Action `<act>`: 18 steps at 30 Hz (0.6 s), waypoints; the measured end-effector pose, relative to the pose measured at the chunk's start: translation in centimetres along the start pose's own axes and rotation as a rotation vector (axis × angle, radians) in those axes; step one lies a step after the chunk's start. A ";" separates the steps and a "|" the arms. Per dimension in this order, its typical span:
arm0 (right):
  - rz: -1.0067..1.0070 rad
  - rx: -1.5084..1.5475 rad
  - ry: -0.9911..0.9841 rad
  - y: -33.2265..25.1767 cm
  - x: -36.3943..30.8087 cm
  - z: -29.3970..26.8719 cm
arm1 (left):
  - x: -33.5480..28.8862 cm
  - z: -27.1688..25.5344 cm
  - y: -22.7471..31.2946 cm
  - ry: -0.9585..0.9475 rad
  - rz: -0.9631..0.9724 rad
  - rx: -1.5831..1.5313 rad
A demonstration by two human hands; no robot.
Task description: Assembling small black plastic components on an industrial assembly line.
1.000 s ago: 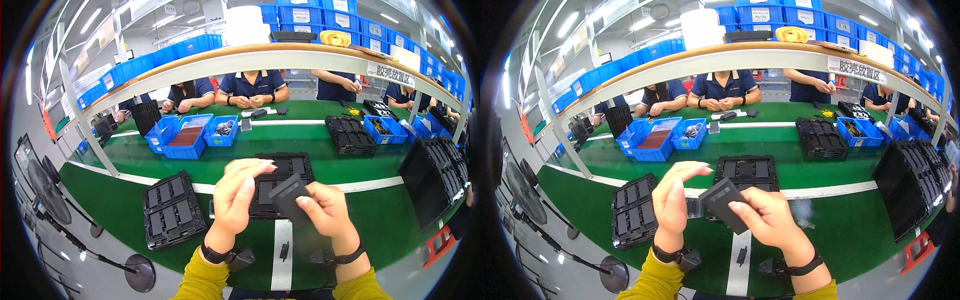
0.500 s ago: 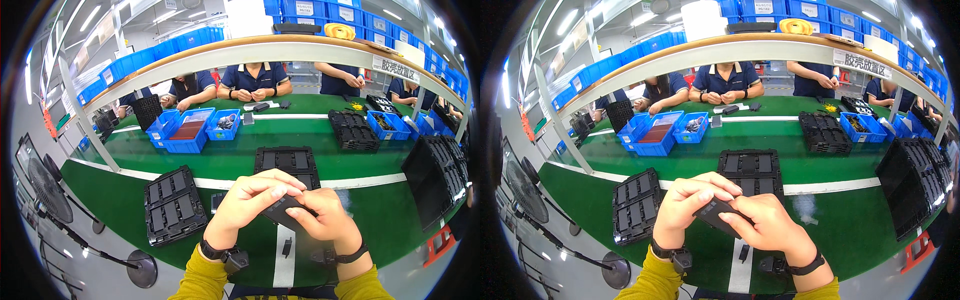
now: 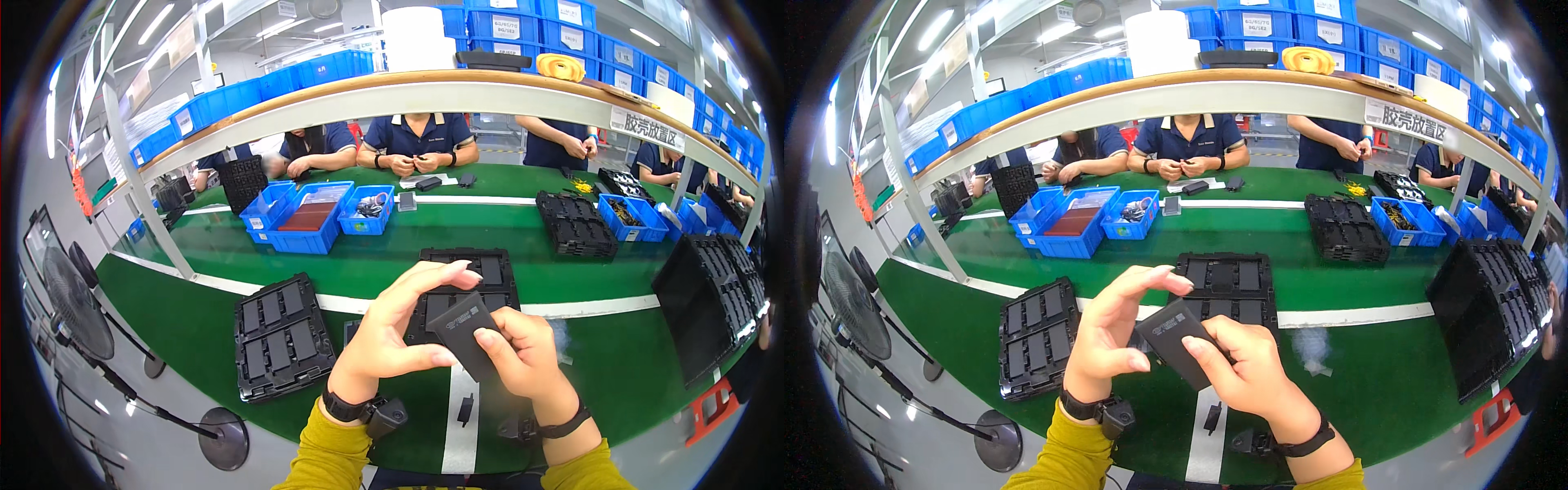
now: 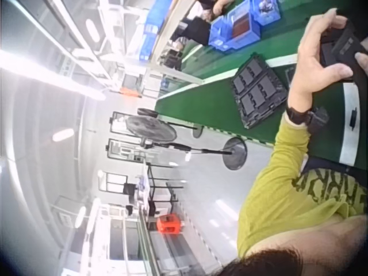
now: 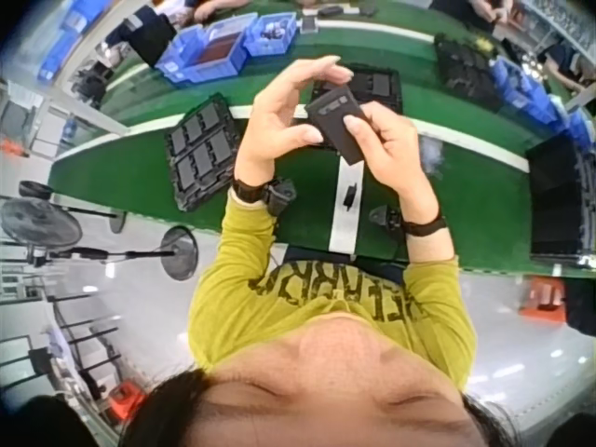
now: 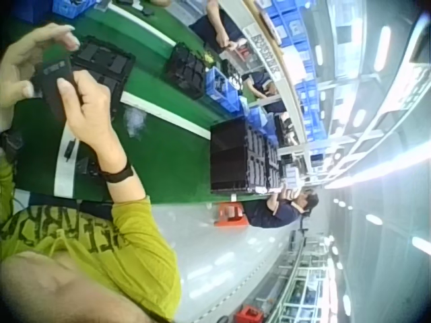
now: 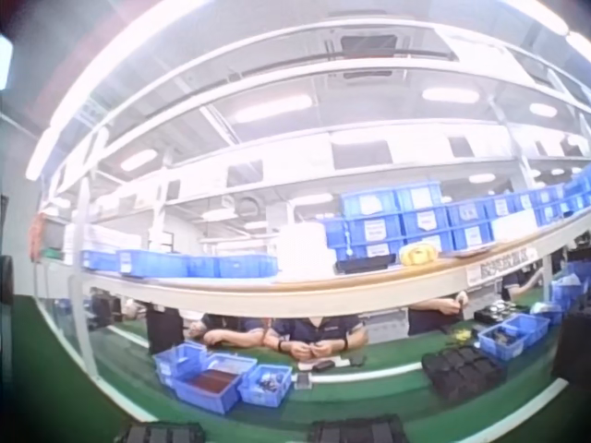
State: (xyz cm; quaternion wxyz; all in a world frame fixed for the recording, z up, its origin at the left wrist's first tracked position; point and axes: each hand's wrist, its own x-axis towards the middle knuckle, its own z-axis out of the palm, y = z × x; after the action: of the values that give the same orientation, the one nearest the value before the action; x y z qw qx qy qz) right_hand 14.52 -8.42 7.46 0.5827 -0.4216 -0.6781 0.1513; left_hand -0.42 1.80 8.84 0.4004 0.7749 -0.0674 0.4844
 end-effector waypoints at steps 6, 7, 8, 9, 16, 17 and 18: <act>0.021 0.066 0.158 0.4 -0.3 0.6 | -0.1 0.9 0.1 0.176 -0.157 -0.102; 0.023 0.066 0.151 0.4 -0.2 0.8 | -0.3 0.9 0.0 0.255 -0.175 -0.059; 0.002 0.033 0.157 0.5 -0.1 1.0 | -0.4 0.9 0.1 0.262 -0.176 -0.059; -0.019 0.000 0.163 0.6 -0.1 1.2 | -0.4 0.9 0.3 0.261 -0.213 -0.059; -0.212 -0.183 0.156 0.9 0.1 1.5 | -0.4 1.4 0.5 0.241 -0.238 0.089; -0.210 -0.186 0.157 1.0 0.1 1.4 | -0.4 1.3 0.4 0.240 -0.238 0.086; -0.228 -0.203 0.143 1.1 0.2 1.2 | -0.3 1.2 0.3 0.227 -0.227 0.086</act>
State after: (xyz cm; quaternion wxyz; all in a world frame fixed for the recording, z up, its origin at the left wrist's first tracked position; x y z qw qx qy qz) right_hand 13.85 -7.27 6.44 0.5972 -0.4084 -0.6902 -0.0153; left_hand 0.12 0.71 8.46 0.4241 0.7342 0.0870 0.5229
